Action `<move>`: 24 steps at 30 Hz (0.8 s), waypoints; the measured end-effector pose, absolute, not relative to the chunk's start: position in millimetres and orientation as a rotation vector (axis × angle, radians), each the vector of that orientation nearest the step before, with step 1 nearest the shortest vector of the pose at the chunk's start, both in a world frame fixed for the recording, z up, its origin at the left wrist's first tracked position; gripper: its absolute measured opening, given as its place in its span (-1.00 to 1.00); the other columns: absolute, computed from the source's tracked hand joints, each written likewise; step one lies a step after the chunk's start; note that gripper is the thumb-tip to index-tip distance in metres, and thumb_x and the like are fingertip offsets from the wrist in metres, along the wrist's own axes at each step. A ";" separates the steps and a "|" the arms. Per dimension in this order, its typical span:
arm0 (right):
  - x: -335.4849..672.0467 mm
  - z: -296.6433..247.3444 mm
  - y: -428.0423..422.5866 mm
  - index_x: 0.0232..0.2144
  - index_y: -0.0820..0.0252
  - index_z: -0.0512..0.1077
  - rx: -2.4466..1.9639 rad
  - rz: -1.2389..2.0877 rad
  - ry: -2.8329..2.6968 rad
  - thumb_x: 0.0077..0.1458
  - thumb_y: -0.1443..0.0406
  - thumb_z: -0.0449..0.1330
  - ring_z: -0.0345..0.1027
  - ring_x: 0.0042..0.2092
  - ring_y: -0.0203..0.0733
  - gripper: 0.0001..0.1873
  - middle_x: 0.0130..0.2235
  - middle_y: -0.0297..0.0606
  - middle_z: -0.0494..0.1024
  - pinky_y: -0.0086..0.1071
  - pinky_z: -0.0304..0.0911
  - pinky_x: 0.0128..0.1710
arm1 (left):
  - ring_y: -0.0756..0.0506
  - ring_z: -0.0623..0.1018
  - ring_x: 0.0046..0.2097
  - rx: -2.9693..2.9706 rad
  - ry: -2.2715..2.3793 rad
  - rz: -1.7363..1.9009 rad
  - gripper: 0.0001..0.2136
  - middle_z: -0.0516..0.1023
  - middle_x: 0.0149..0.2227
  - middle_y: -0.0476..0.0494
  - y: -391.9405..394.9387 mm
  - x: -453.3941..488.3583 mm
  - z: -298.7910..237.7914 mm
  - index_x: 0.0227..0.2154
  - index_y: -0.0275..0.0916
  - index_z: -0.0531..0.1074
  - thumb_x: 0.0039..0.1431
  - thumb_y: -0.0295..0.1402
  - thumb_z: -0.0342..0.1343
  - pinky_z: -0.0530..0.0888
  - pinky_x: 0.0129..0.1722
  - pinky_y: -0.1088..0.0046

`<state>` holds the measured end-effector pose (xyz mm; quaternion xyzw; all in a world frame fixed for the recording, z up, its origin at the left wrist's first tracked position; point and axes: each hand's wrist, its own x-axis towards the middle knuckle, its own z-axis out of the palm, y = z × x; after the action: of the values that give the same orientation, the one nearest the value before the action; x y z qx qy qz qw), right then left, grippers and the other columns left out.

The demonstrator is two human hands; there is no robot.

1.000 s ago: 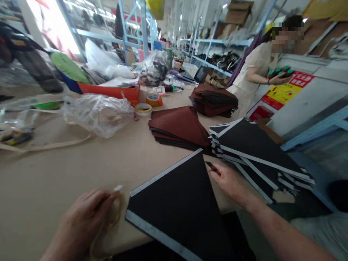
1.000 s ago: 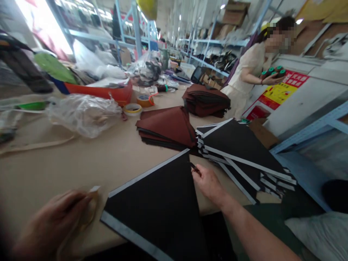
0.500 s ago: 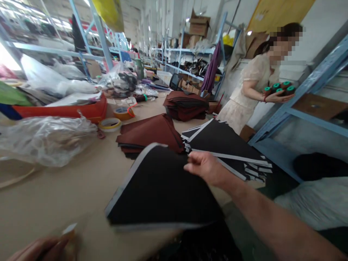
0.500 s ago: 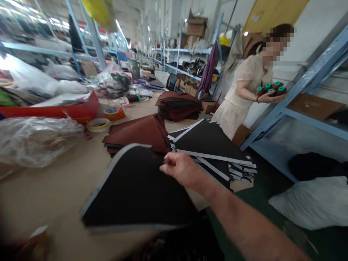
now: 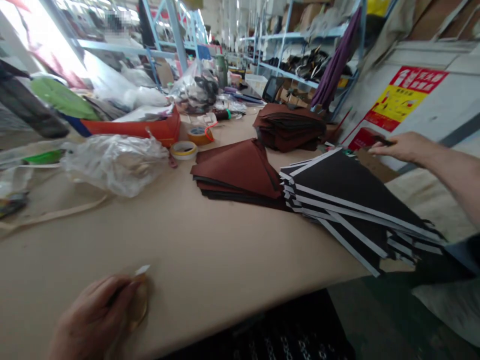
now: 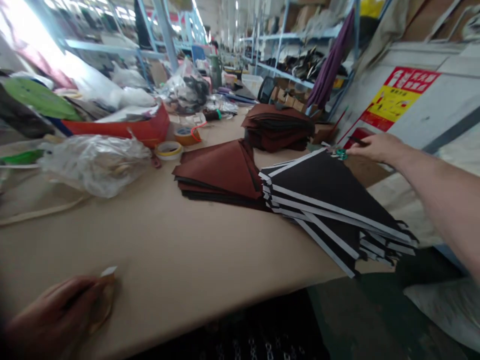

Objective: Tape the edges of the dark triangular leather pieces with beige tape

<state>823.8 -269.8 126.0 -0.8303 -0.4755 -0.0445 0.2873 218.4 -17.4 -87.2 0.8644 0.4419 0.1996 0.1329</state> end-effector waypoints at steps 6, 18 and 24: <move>683.8 76.4 -162.0 -0.25 0.05 0.51 -2.342 -0.145 -1.855 0.14 0.26 0.13 0.44 -0.19 -0.16 -0.83 -0.23 -0.32 0.56 -0.32 0.29 -0.13 | -0.12 0.52 -0.32 2.385 1.225 0.565 -0.75 0.55 -0.42 -0.10 -26.1 227.8 -70.6 -0.47 -0.18 0.48 0.04 -0.12 0.03 0.44 -0.23 0.42; 643.1 -1.3 -73.5 -0.13 0.16 0.50 -2.628 0.017 -2.147 0.09 0.20 0.20 0.44 -0.11 -0.04 -0.70 -0.14 -0.10 0.55 -0.33 0.27 -0.18 | -0.09 0.47 -0.36 2.360 1.175 0.612 -0.76 0.47 -0.47 -0.07 -29.2 227.6 -71.0 -0.50 -0.21 0.41 0.13 -0.17 0.01 0.39 -0.28 0.42; 650.4 14.0 -67.7 -0.19 0.00 0.54 -2.620 0.022 -2.202 0.07 0.27 0.15 0.46 -0.17 -0.16 -0.75 -0.21 -0.29 0.60 -0.42 0.25 -0.26 | -0.08 0.44 -0.39 2.399 1.103 0.694 -0.74 0.44 -0.49 -0.08 -28.7 225.9 -79.6 -0.50 -0.22 0.41 0.15 -0.16 0.01 0.36 -0.32 0.41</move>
<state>650.4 -67.7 14.0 -0.7580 -0.6370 0.0065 -0.1401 225.9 -28.7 -79.6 0.8602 0.3955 0.2487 0.2043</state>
